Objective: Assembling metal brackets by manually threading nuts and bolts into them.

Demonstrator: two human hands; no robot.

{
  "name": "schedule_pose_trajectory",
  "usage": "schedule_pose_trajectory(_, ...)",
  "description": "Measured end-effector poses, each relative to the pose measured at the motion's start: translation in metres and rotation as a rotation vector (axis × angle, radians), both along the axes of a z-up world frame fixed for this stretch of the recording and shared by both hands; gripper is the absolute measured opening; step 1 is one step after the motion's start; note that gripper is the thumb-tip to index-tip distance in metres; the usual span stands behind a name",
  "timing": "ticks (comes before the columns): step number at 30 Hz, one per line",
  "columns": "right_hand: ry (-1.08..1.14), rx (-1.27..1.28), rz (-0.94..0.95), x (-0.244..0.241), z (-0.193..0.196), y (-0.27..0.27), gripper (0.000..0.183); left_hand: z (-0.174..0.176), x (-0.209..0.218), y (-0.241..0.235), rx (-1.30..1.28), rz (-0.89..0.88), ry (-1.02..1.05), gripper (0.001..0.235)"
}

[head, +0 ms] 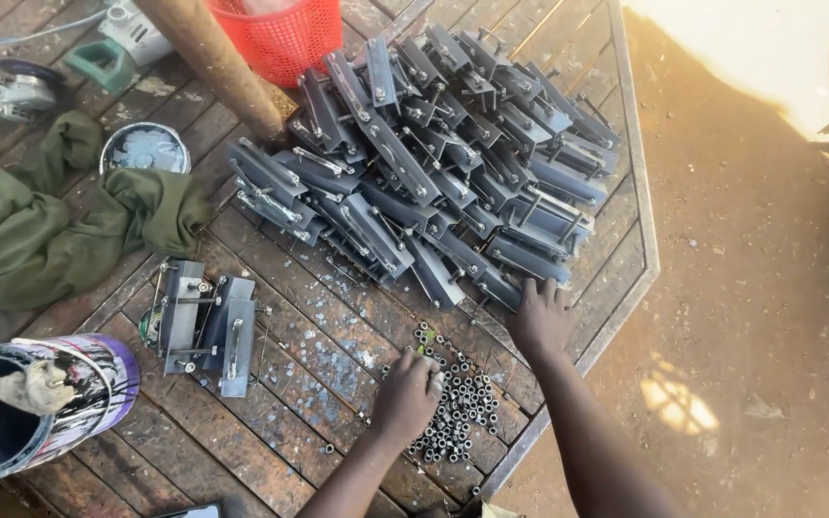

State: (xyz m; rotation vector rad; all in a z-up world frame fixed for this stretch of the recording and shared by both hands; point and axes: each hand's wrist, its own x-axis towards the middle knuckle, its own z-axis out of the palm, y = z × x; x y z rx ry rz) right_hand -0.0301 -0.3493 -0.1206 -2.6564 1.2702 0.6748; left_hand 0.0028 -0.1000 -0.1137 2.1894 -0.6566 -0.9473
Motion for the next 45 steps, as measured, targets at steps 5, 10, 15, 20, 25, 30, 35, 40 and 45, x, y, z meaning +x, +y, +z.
schedule_pose_trajectory(5,-0.08,0.203,-0.143,-0.014,-0.035,-0.025,0.073,0.036,0.034,-0.003,0.075,0.065,0.0,0.019)
schedule_pose_trajectory(10,-0.252,0.416,-0.413,-0.045,0.006,0.002,0.068,0.078,0.046,-0.004,0.063,0.129,0.095,0.03)
schedule_pose_trajectory(15,-0.971,0.926,-1.144,-0.03,0.179,0.102,0.021,0.082,0.028,-0.011,-0.399,0.204,0.785,0.062)
schedule_pose_trajectory(20,-0.632,1.205,-0.811,-0.069,0.152,0.119,0.04,0.078,0.0,-0.007,-0.635,0.351,1.412,0.069)
schedule_pose_trajectory(25,-0.412,1.214,-0.592,-0.098,0.078,0.087,0.039,0.061,0.008,0.032,-0.624,0.543,1.431,0.063)
schedule_pose_trajectory(30,-0.279,0.5,-0.231,-0.12,-0.054,0.074,0.036,0.034,0.021,0.062,-0.435,0.731,1.348,0.08)
schedule_pose_trajectory(35,-0.232,0.352,-0.054,-0.091,-0.009,0.123,0.054,0.024,0.018,0.073,-0.415,0.85,1.202,0.076)
schedule_pose_trajectory(40,-0.189,0.419,-0.21,-0.084,-0.007,0.137,0.052,0.037,0.02,0.068,-0.339,0.906,1.116,0.073)
schedule_pose_trajectory(45,-0.26,0.441,-0.034,-0.105,-0.023,0.121,0.009,0.051,0.025,0.063,-0.35,0.723,1.027,0.049)
